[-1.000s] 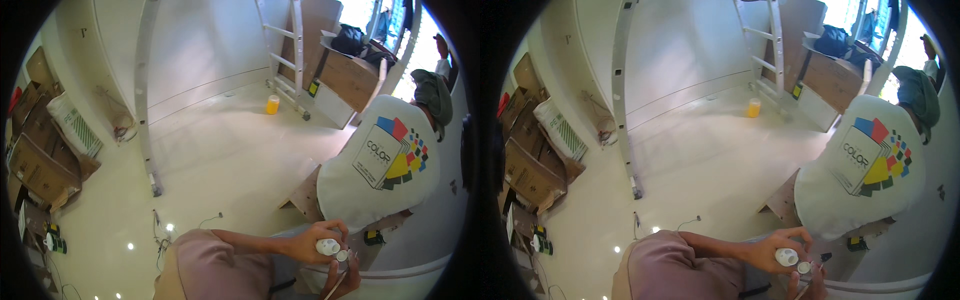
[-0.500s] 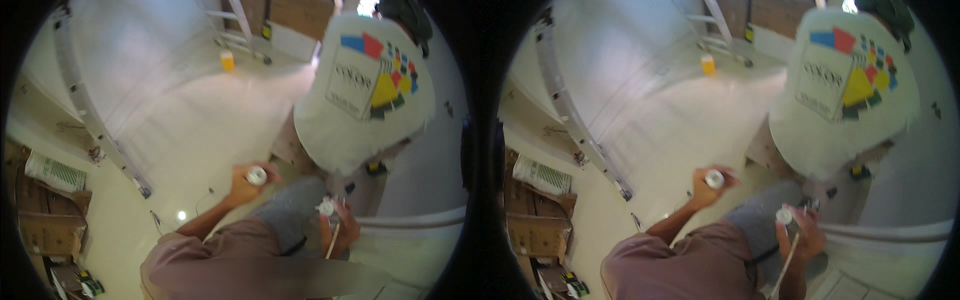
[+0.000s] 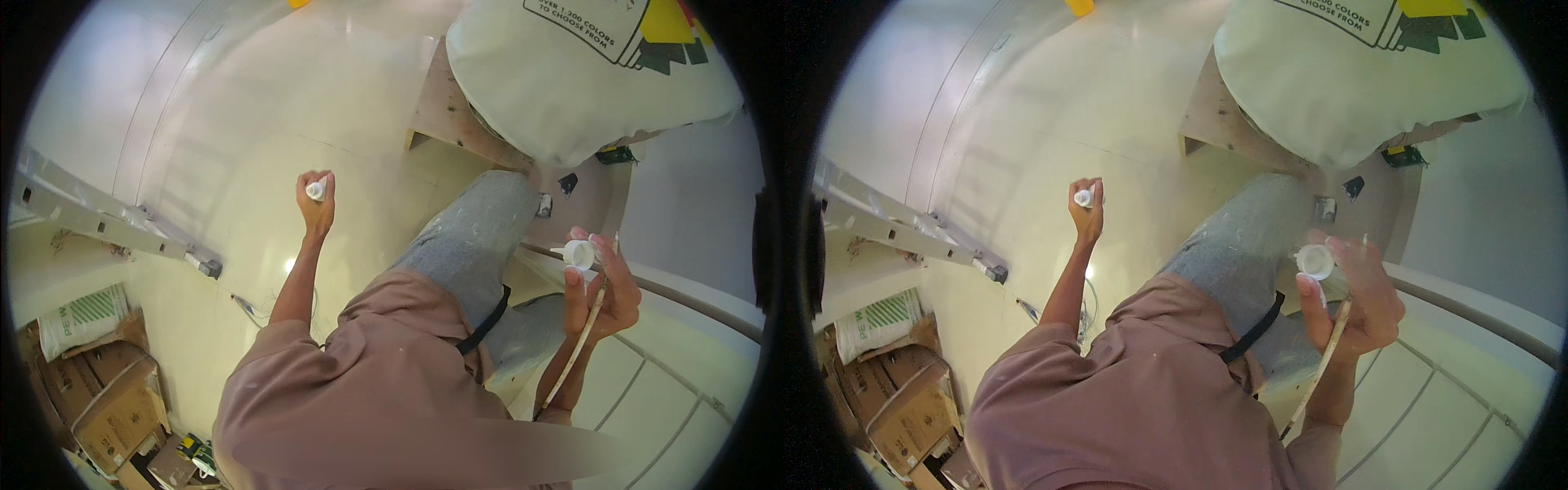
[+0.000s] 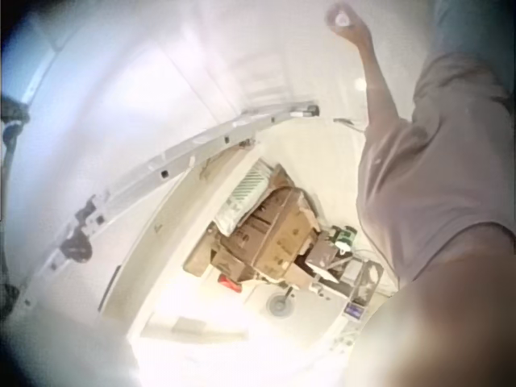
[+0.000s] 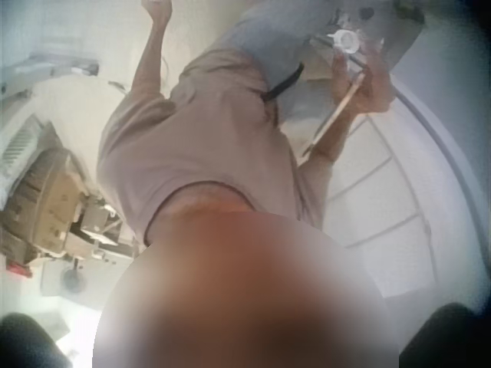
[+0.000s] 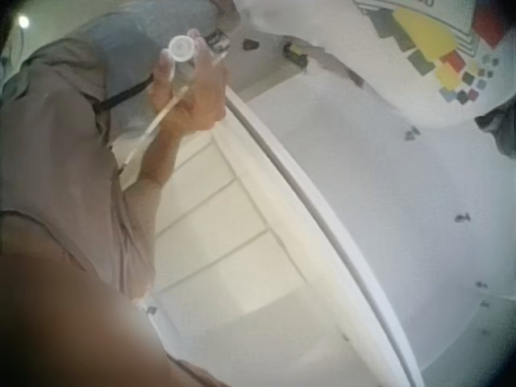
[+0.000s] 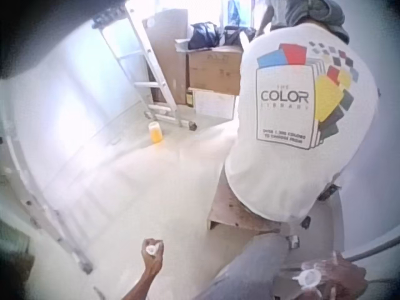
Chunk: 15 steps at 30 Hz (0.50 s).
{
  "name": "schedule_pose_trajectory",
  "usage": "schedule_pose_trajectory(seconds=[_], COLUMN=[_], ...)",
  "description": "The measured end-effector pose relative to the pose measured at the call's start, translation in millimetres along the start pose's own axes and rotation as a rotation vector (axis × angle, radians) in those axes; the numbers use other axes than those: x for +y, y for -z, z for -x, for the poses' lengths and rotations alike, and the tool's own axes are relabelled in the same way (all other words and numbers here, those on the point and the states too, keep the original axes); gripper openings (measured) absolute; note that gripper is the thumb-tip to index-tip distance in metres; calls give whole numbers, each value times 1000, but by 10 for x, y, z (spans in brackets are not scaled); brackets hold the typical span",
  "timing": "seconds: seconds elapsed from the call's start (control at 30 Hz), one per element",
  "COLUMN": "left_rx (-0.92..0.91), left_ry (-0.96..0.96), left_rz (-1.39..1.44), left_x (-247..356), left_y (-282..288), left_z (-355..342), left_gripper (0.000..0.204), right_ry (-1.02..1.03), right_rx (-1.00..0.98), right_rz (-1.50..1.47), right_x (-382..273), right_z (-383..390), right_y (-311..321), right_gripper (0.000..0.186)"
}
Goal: The person paints the edge of a white cabinet door using a small brush and white paint from a bottle. Another person is also painting a nearby cabinet door in the background.
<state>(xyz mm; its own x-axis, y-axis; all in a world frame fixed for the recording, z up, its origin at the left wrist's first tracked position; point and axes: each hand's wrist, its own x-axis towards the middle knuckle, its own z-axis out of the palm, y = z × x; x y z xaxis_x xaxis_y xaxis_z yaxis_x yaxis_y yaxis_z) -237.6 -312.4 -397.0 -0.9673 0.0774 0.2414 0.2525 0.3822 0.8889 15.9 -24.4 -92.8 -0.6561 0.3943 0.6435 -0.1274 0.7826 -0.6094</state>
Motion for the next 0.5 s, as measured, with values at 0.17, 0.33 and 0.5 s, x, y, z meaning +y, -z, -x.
schedule_pose_trajectory(seconds=[0.17,0.33,0.5], left_rx=[-226,-287,-393], left_ry=[129,44,5], left_rz=[-347,-346,-389], left_x=[-866,-1447,-1807], left_y=[13,-202,-208], left_z=[216,530,784], left_gripper=[30,31,33], right_ry=[51,98,106], right_rx=[-59,-218,-381], right_rz=[10,11,27], right_x=[69,72,97], right_z=[-129,-339,-533], right_y=[-24,-90,39], right_gripper=[35,38,45])
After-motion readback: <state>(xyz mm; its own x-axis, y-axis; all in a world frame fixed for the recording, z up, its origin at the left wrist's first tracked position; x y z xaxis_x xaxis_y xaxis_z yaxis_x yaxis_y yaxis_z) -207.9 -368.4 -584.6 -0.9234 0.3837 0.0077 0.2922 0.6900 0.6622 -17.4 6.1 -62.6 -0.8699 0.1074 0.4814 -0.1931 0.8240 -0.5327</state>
